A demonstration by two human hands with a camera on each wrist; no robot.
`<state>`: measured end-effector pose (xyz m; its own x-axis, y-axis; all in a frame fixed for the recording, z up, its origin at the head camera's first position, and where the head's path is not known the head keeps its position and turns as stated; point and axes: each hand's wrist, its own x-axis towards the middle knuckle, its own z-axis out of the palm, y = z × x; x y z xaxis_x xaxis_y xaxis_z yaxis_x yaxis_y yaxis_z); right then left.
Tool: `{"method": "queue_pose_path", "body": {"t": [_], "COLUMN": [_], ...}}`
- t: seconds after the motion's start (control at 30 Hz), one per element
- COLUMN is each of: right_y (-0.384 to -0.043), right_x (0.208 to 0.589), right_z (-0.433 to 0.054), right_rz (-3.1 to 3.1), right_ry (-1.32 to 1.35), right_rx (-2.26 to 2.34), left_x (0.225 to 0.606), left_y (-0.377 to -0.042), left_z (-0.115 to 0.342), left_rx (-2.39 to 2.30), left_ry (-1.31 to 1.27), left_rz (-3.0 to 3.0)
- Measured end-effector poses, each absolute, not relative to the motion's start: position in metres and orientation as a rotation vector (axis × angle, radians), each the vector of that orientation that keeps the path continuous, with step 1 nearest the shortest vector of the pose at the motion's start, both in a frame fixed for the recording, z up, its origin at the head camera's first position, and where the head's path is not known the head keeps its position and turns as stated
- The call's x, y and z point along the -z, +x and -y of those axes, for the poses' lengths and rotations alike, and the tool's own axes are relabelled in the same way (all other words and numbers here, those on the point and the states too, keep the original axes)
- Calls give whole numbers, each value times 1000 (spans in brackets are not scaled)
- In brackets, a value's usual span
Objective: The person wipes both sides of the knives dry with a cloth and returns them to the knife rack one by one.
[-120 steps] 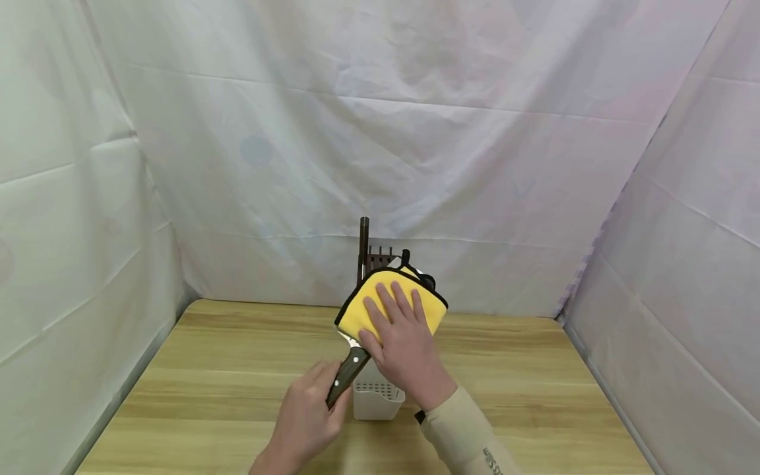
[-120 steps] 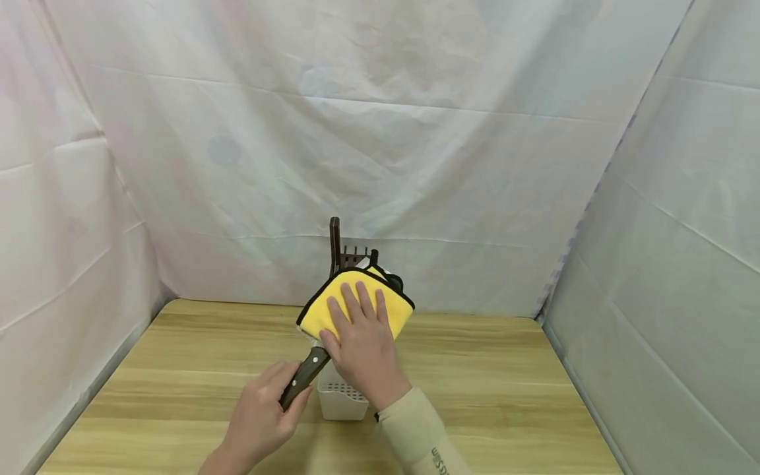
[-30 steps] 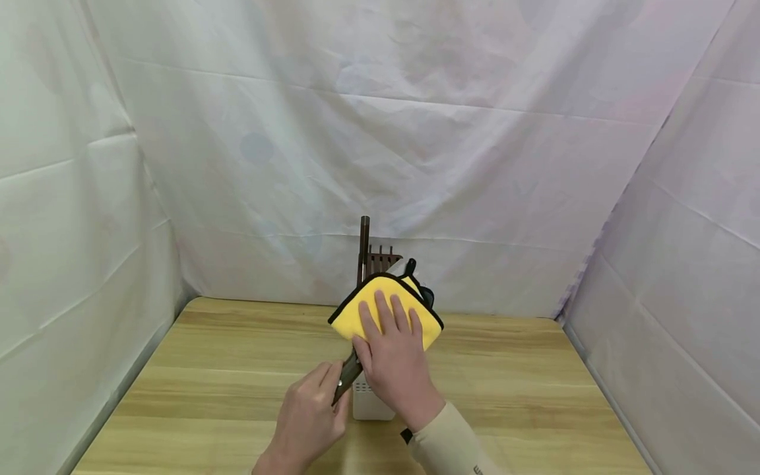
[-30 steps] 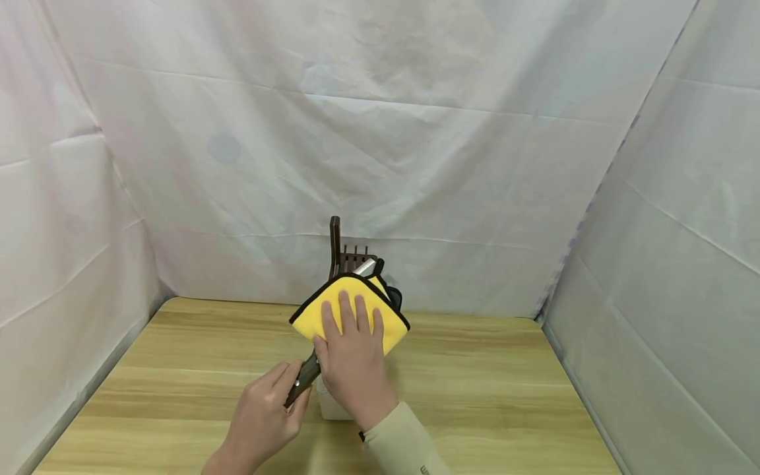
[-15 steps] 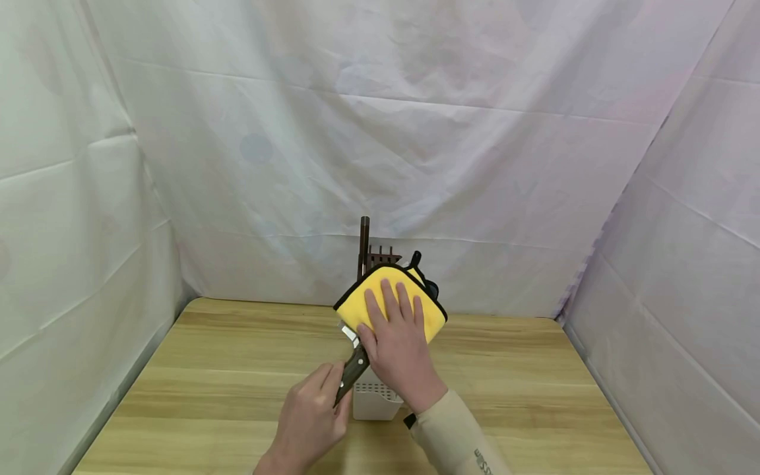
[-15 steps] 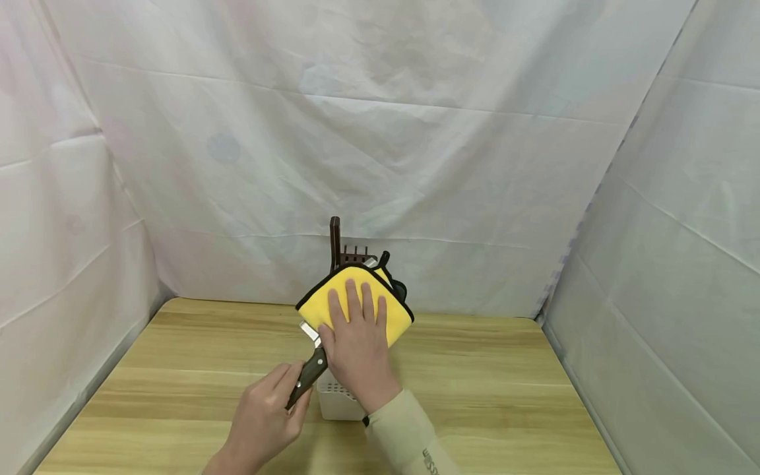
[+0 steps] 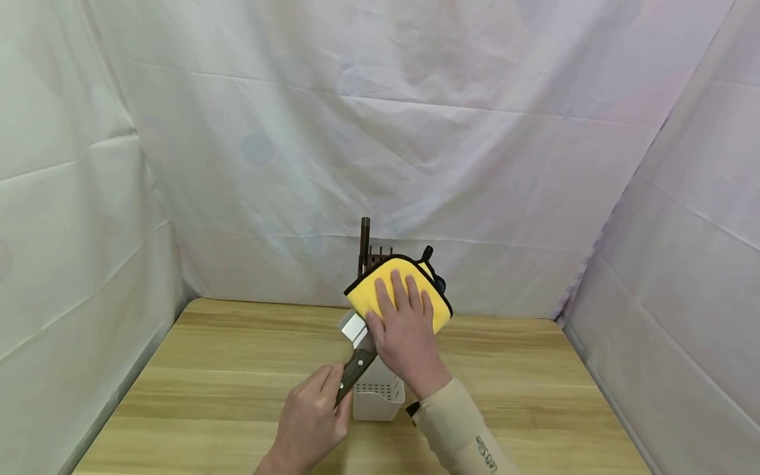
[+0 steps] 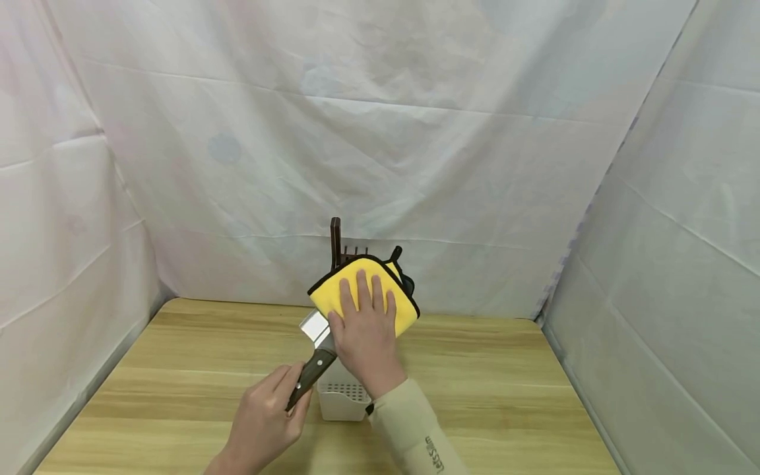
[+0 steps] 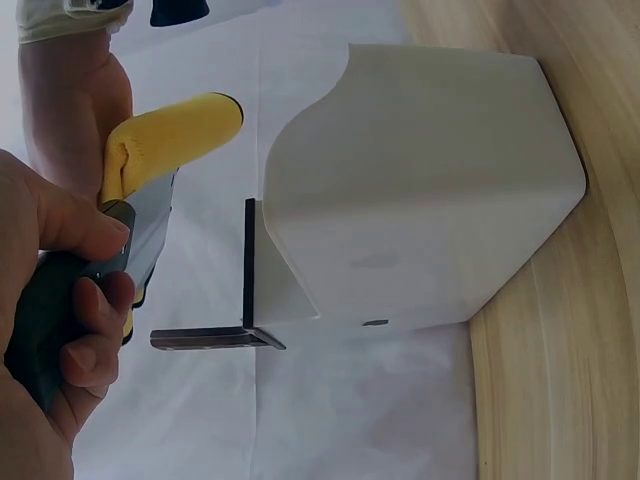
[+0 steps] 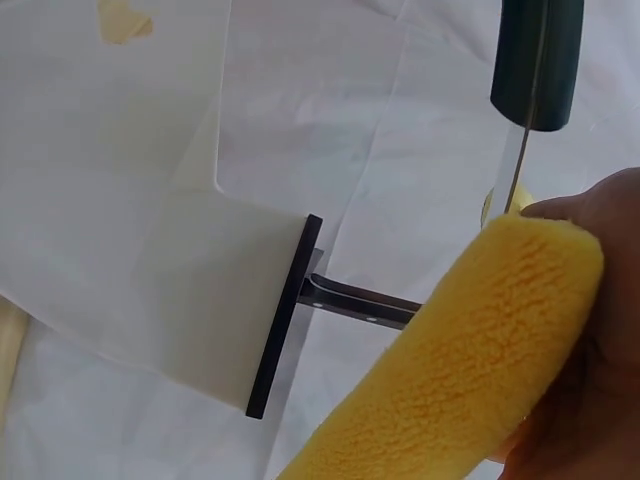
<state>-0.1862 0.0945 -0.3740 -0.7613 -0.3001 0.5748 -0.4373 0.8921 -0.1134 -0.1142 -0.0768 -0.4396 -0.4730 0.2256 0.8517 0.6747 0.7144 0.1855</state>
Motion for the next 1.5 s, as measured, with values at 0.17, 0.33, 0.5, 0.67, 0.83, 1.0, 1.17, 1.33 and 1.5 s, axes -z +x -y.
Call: {"method": "queue_pose_path", "body": {"t": [0.17,0.33,0.5,0.67,0.83,1.0,1.17,1.33,1.5], "right_y": [-181,-174,-165,-160,-155,-151,-146,-142,-144], "right_x": [377,383,387,392,395,397,397,396,396], "right_z": [-95,-92,-87,-85,-83,-83,-83,-82,-81], "right_rz": [2495,2510,2478,2416,2376,2337,2318,2285,2232], "right_ry": [553,587,637,677,706,726,755,791,785], "right_rx": [-298,-287,-289,-278,-282,-291,-305,-294,-308], "left_x": [439,440,439,439,438,436,435,433,432], "left_y": [-115,-115,-119,-121,-123,-124,-125,-126,-126], "left_z": [77,78,79,80,80,80,80,81,81], "left_rx": [648,650,668,676,667,669,683,713,720], "left_ry": [-673,-659,-652,-661,-650,-639,-622,-612,-619], "left_rz": [2052,2077,2080,2064,2077,2086,2095,2087,2070]}}
